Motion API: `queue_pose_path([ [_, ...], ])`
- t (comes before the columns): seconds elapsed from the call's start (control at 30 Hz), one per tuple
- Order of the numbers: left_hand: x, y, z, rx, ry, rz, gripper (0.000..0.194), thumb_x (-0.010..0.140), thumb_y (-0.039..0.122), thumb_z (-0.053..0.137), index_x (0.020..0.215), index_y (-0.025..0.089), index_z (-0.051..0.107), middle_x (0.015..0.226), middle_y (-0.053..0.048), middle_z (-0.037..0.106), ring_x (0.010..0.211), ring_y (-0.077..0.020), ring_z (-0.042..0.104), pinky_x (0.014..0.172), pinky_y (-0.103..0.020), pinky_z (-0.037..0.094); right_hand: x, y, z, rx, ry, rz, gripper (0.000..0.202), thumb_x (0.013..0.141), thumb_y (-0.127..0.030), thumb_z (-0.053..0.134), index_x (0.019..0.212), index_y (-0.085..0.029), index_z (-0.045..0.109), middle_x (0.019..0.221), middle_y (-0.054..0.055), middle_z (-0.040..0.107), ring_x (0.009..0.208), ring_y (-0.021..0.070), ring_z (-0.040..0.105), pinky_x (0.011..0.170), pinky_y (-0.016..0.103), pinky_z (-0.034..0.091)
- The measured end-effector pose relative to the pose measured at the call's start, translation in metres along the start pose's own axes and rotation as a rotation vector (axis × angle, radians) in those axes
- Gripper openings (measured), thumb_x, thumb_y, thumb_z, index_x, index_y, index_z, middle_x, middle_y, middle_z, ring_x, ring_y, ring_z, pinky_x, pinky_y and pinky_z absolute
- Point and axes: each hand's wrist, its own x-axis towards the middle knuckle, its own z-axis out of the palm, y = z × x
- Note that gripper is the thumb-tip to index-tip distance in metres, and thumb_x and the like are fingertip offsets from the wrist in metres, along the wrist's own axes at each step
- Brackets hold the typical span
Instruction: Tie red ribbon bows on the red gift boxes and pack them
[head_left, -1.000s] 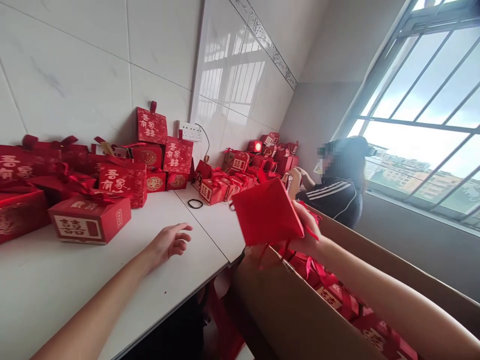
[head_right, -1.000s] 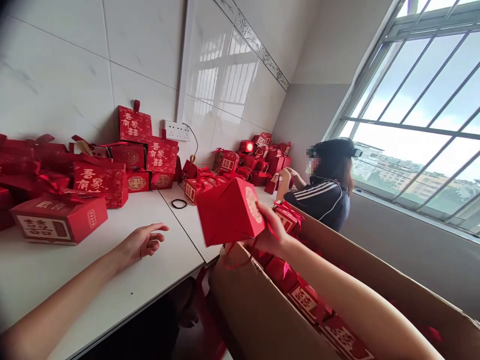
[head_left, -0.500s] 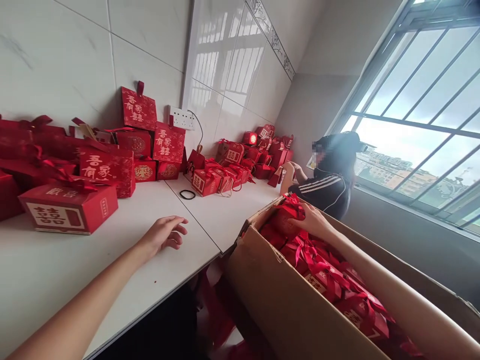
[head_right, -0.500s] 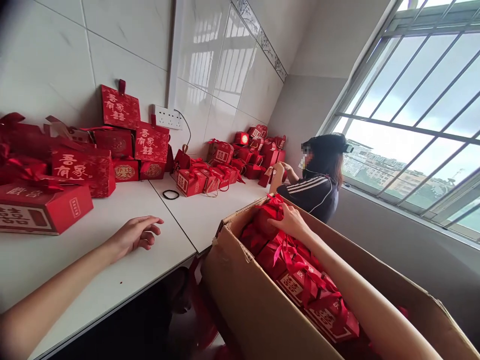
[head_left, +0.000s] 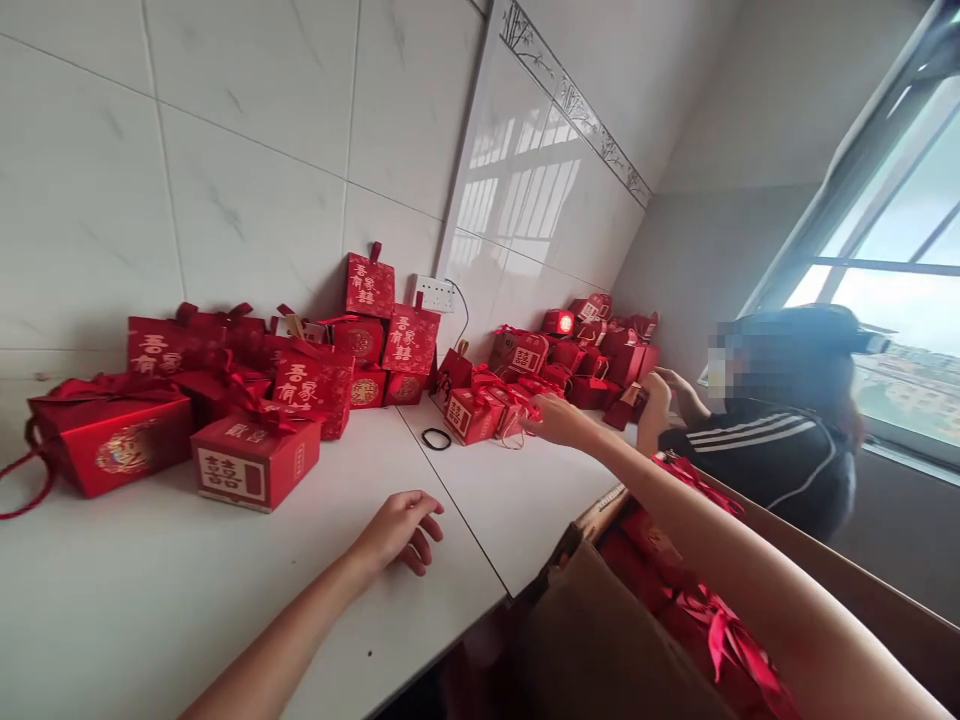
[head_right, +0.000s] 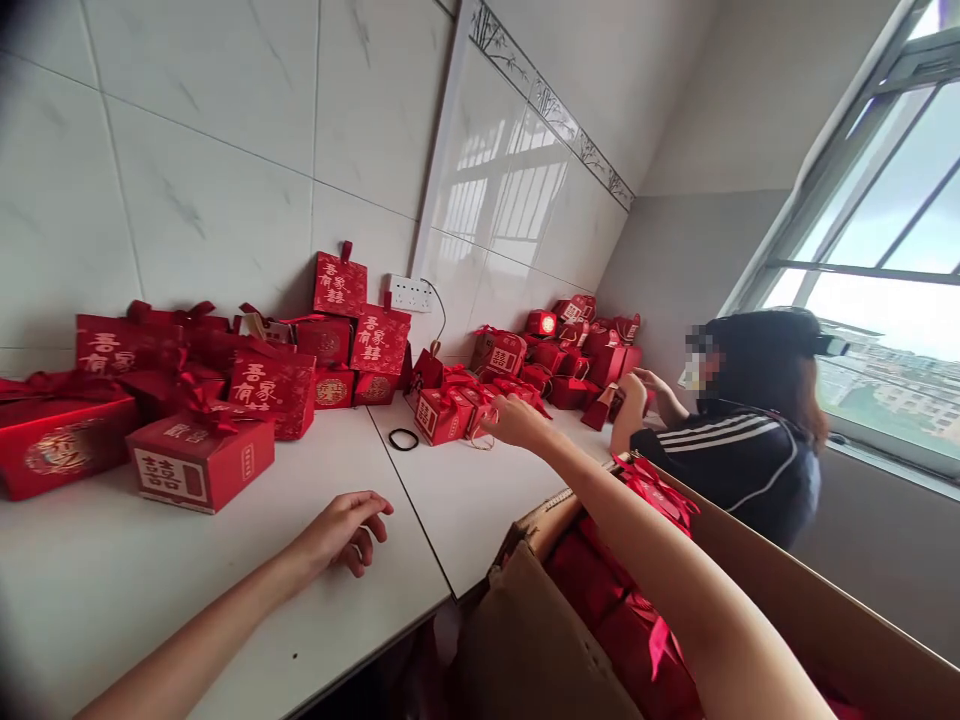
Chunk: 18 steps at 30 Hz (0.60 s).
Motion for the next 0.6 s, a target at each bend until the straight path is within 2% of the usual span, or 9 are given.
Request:
queue_pose_path([
  [0.13, -0.004, 0.001, 0.0, 0.01, -0.009, -0.003, 0.027, 0.072, 0.042, 0.055, 0.081, 0.017, 0.052, 0.061, 0.001, 0.057, 0.038, -0.0105, 0.051, 0.035, -0.024, 0.043, 0.051, -0.048, 0.03, 0.04, -0.056, 0.101, 0.073, 0.078, -0.062, 0.048, 0.13, -0.011, 0.039, 0.127, 0.024, 0.048, 0.113, 0.0359, 0.049, 0.082, 0.042, 0.044],
  [0.2, -0.006, 0.003, 0.001, 0.012, -0.012, -0.01, 0.025, 0.073, 0.041, 0.054, 0.081, 0.017, 0.051, 0.062, 0.001, 0.057, 0.038, -0.011, 0.051, 0.036, -0.024, 0.044, 0.064, -0.063, 0.041, 0.038, -0.057, 0.158, 0.077, 0.078, -0.064, 0.046, 0.131, -0.01, 0.037, 0.13, 0.025, 0.045, 0.121, 0.039, 0.041, 0.085, 0.046, 0.042],
  [0.27, -0.007, 0.005, 0.001, 0.013, -0.012, -0.016, 0.023, 0.074, 0.039, 0.053, 0.08, 0.017, 0.051, 0.063, 0.0, 0.057, 0.039, -0.0111, 0.052, 0.036, -0.025, 0.044, 0.07, -0.073, 0.046, 0.031, -0.056, 0.179, 0.075, 0.078, -0.062, 0.048, 0.132, -0.011, 0.037, 0.13, 0.023, 0.046, 0.126, 0.0382, 0.035, 0.091, 0.047, 0.038],
  [0.37, -0.008, 0.006, 0.0, 0.023, -0.02, -0.012, 0.02, 0.076, 0.036, 0.051, 0.081, 0.016, 0.051, 0.064, 0.0, 0.057, 0.039, -0.0107, 0.052, 0.037, -0.025, 0.045, 0.069, -0.081, 0.047, 0.038, -0.068, 0.169, 0.077, 0.075, -0.059, 0.053, 0.132, -0.01, 0.036, 0.131, 0.023, 0.044, 0.127, 0.0362, 0.034, 0.096, 0.045, 0.034],
  [0.47, -0.007, 0.005, -0.001, 0.041, -0.017, 0.009, 0.023, 0.077, 0.038, 0.05, 0.084, 0.016, 0.05, 0.069, -0.002, 0.059, 0.04, -0.0107, 0.052, 0.039, -0.026, 0.045, 0.06, -0.086, 0.042, 0.079, -0.094, 0.185, 0.088, 0.07, -0.062, 0.057, 0.134, -0.008, 0.033, 0.135, 0.026, 0.037, 0.126, 0.039, 0.036, 0.093, 0.045, 0.037],
  [0.53, -0.006, 0.002, 0.001, 0.073, 0.038, 0.037, 0.029, 0.077, 0.04, 0.05, 0.094, 0.017, 0.048, 0.084, -0.007, 0.061, 0.044, -0.0122, 0.055, 0.04, -0.028, 0.046, 0.049, -0.089, 0.036, 0.122, -0.114, 0.205, 0.094, 0.067, -0.066, 0.057, 0.136, -0.009, 0.029, 0.137, 0.028, 0.033, 0.121, 0.042, 0.041, 0.087, 0.045, 0.041],
  [0.6, -0.008, -0.002, 0.008, 0.126, 0.143, 0.111, 0.042, 0.075, 0.043, 0.053, 0.108, 0.019, 0.042, 0.109, -0.014, 0.056, 0.06, -0.0174, 0.062, 0.047, -0.032, 0.05, 0.031, -0.092, 0.029, 0.165, -0.11, 0.22, 0.094, 0.069, -0.068, 0.051, 0.138, -0.01, 0.024, 0.136, 0.029, 0.032, 0.115, 0.0428, 0.048, 0.082, 0.046, 0.044],
])
